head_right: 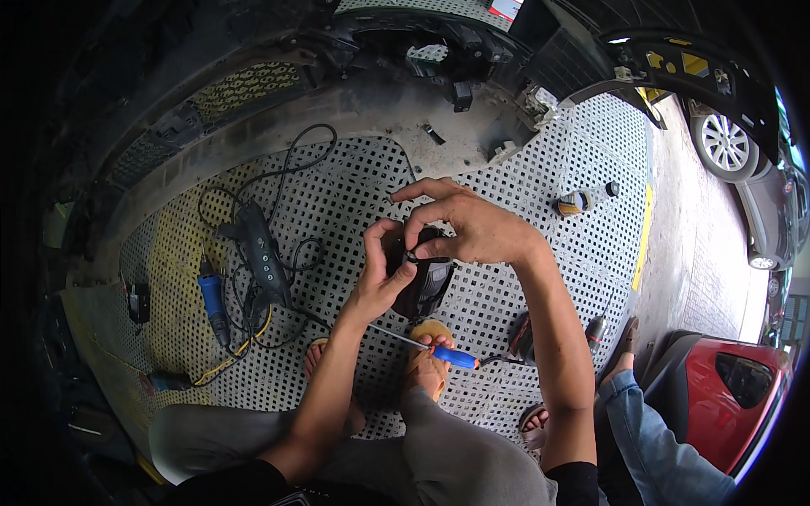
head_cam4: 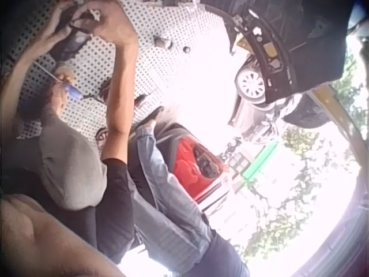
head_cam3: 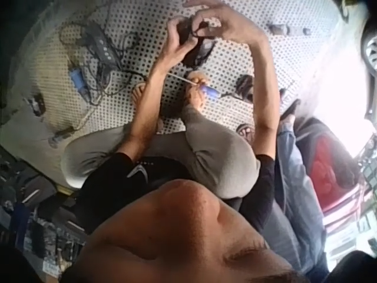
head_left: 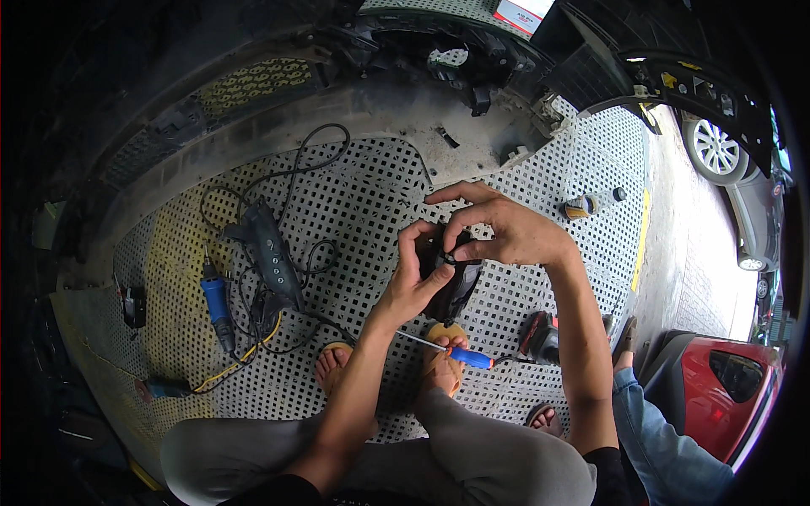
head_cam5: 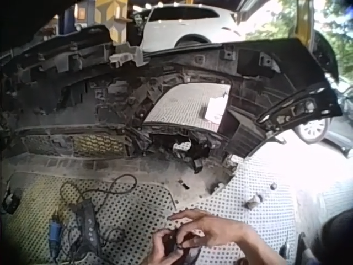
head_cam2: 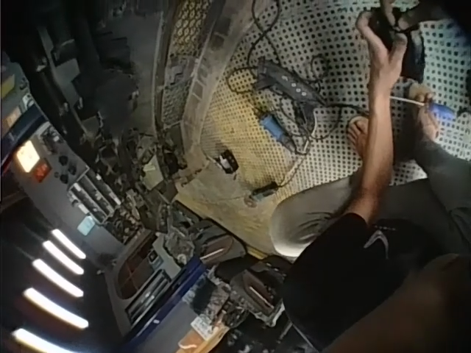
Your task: Installing or repairing a fog light assembly into a car bumper using a screwdriver.
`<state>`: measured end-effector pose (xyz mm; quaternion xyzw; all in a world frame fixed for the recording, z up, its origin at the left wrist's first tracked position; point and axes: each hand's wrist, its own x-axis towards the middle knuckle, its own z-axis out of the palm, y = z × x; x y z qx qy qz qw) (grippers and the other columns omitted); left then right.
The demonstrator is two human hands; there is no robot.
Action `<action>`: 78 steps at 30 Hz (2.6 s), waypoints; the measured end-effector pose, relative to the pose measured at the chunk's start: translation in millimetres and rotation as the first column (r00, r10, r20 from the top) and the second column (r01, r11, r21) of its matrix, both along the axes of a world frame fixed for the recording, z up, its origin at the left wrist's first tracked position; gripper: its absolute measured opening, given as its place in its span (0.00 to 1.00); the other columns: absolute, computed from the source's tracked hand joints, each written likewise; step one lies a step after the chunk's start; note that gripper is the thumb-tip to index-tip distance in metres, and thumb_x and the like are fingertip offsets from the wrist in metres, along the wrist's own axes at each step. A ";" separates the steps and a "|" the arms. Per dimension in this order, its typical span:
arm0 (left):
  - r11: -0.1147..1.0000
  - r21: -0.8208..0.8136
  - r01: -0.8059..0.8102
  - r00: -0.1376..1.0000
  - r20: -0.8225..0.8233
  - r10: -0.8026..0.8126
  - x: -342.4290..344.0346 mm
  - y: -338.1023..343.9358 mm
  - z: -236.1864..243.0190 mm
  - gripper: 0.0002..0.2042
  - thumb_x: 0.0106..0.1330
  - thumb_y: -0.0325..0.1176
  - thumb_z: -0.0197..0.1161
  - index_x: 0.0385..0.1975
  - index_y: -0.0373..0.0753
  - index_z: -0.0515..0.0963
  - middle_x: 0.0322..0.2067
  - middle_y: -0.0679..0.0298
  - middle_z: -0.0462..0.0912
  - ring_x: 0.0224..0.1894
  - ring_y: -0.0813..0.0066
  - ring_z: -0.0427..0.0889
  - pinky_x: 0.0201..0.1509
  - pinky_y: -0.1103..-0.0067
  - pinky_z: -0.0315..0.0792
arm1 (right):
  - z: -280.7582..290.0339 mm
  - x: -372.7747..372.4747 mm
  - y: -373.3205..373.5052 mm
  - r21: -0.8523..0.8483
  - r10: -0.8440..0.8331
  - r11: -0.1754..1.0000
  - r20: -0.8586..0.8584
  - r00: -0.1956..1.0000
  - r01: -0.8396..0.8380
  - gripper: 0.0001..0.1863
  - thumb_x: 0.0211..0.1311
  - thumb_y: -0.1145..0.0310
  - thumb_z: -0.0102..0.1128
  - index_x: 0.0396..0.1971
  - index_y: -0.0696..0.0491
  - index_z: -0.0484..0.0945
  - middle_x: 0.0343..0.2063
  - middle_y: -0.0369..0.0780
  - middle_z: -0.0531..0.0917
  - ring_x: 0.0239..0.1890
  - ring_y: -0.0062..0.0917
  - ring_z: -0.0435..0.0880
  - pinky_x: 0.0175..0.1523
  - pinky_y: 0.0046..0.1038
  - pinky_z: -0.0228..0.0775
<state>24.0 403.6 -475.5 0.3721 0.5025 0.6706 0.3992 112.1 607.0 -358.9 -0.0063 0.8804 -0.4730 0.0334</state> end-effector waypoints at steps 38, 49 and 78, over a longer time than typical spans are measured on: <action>0.987 -0.073 -0.145 0.646 0.748 0.150 -19.9 39.6 -37.4 0.35 0.73 0.68 0.49 0.68 0.46 0.67 0.58 0.51 0.80 0.57 0.57 0.84 0.58 0.53 0.83 | -123.8 212.7 -236.2 0.486 -0.800 0.597 0.309 0.514 0.638 0.30 0.58 0.51 0.74 0.57 0.49 0.75 0.45 0.41 0.82 0.51 0.41 0.81 0.56 0.43 0.71; 0.959 -0.111 -0.262 0.683 0.680 0.265 -19.8 71.5 -26.3 0.20 0.80 0.57 0.51 0.63 0.57 0.60 0.59 0.70 0.68 0.62 0.73 0.74 0.61 0.70 0.79 | -55.6 223.7 -204.5 -0.173 -0.829 0.450 0.283 0.482 0.876 0.21 0.67 0.64 0.63 0.55 0.60 0.78 0.33 0.44 0.86 0.31 0.30 0.84 0.43 0.32 0.76; 0.976 0.006 -0.219 0.554 0.824 0.119 -56.1 198.5 -17.7 0.27 0.80 0.58 0.48 0.63 0.41 0.74 0.58 0.61 0.82 0.58 0.67 0.82 0.65 0.68 0.76 | -33.5 76.0 -79.6 -0.197 -0.818 0.453 0.296 0.493 0.869 0.27 0.78 0.67 0.52 0.74 0.47 0.69 0.26 0.35 0.78 0.27 0.17 0.75 0.38 0.24 0.73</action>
